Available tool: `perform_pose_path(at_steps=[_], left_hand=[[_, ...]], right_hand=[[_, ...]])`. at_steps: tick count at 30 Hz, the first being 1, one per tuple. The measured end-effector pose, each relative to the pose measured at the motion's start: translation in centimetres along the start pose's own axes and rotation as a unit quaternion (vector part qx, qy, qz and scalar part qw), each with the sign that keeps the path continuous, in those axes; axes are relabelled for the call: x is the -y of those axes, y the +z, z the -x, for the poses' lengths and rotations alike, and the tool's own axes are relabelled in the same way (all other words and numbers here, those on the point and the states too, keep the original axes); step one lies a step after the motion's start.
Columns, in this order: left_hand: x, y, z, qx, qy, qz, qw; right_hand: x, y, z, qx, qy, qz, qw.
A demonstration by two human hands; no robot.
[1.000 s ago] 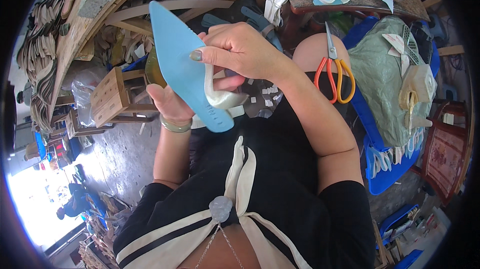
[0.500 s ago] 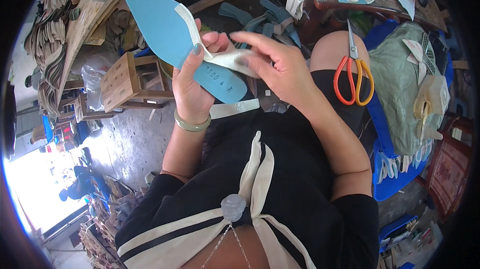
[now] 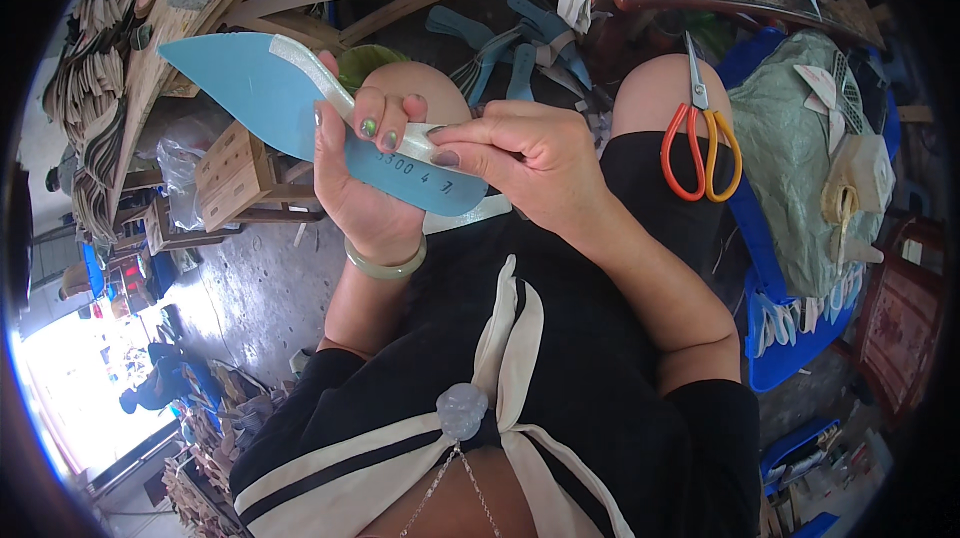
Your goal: Applying adhesive tape and trimming it on shoe soles.
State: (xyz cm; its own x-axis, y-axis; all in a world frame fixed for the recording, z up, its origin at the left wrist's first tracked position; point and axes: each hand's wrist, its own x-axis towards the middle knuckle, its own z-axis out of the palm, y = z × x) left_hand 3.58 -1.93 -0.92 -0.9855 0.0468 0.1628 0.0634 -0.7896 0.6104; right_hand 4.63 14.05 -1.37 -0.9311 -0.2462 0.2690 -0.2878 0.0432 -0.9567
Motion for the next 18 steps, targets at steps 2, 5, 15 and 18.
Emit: perform_pose_path(at_steps=[2, 5, 15, 18], left_hand=[[-0.1, -0.1, 0.0, -0.031, 0.001, 0.001, 1.0], [0.0, -0.1, -0.1, -0.074, 0.004, -0.077, 0.994], [2.2, -1.9, 0.3, -0.059, -0.008, -0.036, 0.998], [1.7, -3.2, 1.5, -0.066, -0.069, 0.011, 0.995]], right_hand=[[-0.2, 0.3, -0.2, 0.002, 0.017, -0.021, 1.0], [-0.2, 0.7, -0.6, 0.008, 0.064, -0.052, 0.997], [-2.0, 0.7, -1.8, 0.087, 0.15, 0.01, 0.985], [-1.9, 0.9, -1.7, 0.081, 0.16, -0.001, 0.984]])
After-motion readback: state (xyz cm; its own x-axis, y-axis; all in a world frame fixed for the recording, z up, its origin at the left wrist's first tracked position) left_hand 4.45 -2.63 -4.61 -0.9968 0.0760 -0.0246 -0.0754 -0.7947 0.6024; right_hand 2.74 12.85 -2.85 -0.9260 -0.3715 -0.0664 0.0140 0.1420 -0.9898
